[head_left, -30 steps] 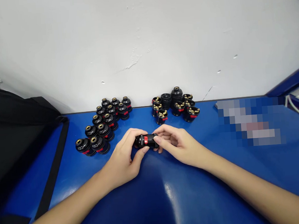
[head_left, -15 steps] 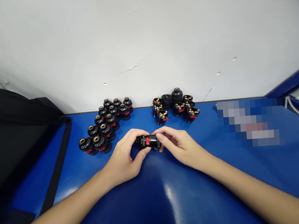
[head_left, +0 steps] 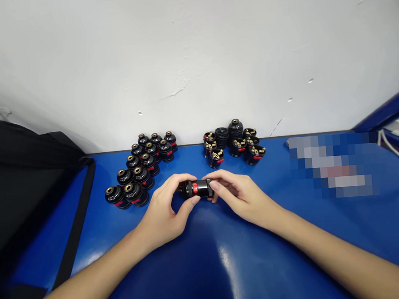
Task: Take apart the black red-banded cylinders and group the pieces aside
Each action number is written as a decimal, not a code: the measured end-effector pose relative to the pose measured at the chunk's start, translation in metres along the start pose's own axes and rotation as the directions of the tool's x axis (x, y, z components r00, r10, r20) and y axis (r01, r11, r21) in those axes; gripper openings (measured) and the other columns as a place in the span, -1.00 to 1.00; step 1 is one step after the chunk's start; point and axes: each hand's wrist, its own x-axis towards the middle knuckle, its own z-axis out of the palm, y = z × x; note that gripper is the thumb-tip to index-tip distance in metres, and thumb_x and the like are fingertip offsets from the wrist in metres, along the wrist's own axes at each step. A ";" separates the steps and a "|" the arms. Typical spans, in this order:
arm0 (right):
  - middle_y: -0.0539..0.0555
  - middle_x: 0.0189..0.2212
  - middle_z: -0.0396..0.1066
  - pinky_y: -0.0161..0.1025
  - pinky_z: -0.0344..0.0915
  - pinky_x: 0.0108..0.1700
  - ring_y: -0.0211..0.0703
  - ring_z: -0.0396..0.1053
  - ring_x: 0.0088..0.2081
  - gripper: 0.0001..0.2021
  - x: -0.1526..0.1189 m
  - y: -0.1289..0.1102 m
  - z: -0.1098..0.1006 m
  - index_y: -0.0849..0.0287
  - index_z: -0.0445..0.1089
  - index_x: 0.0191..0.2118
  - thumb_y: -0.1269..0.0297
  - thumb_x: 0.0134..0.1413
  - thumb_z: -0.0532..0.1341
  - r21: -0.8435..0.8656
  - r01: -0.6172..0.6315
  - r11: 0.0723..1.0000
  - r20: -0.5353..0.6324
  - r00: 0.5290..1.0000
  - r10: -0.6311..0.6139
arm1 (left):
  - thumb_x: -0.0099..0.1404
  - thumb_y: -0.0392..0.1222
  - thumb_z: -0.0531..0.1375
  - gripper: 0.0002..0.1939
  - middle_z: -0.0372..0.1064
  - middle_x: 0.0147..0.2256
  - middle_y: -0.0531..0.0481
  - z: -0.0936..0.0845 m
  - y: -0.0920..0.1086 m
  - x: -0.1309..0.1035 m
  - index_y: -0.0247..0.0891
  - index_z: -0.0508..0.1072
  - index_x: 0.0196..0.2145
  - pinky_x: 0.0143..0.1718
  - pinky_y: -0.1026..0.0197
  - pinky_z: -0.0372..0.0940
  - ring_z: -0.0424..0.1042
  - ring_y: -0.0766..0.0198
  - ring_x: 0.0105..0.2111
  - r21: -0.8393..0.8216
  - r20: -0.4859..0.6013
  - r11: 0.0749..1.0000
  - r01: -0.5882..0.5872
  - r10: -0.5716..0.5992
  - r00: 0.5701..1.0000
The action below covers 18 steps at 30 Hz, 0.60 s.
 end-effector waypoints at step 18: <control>0.15 -0.01 0.53 -0.06 0.58 0.11 -0.05 0.58 0.01 -0.72 -0.002 0.002 -0.001 0.08 0.47 0.09 0.26 0.31 0.38 -0.046 0.257 0.965 -0.038 0.965 -0.259 | 0.55 -0.08 0.16 -0.81 0.53 -0.30 0.02 -0.001 0.005 0.000 -0.22 0.48 -0.05 -0.29 0.25 0.41 0.52 0.28 -0.35 -0.009 -0.018 0.994 0.109 -0.110 0.994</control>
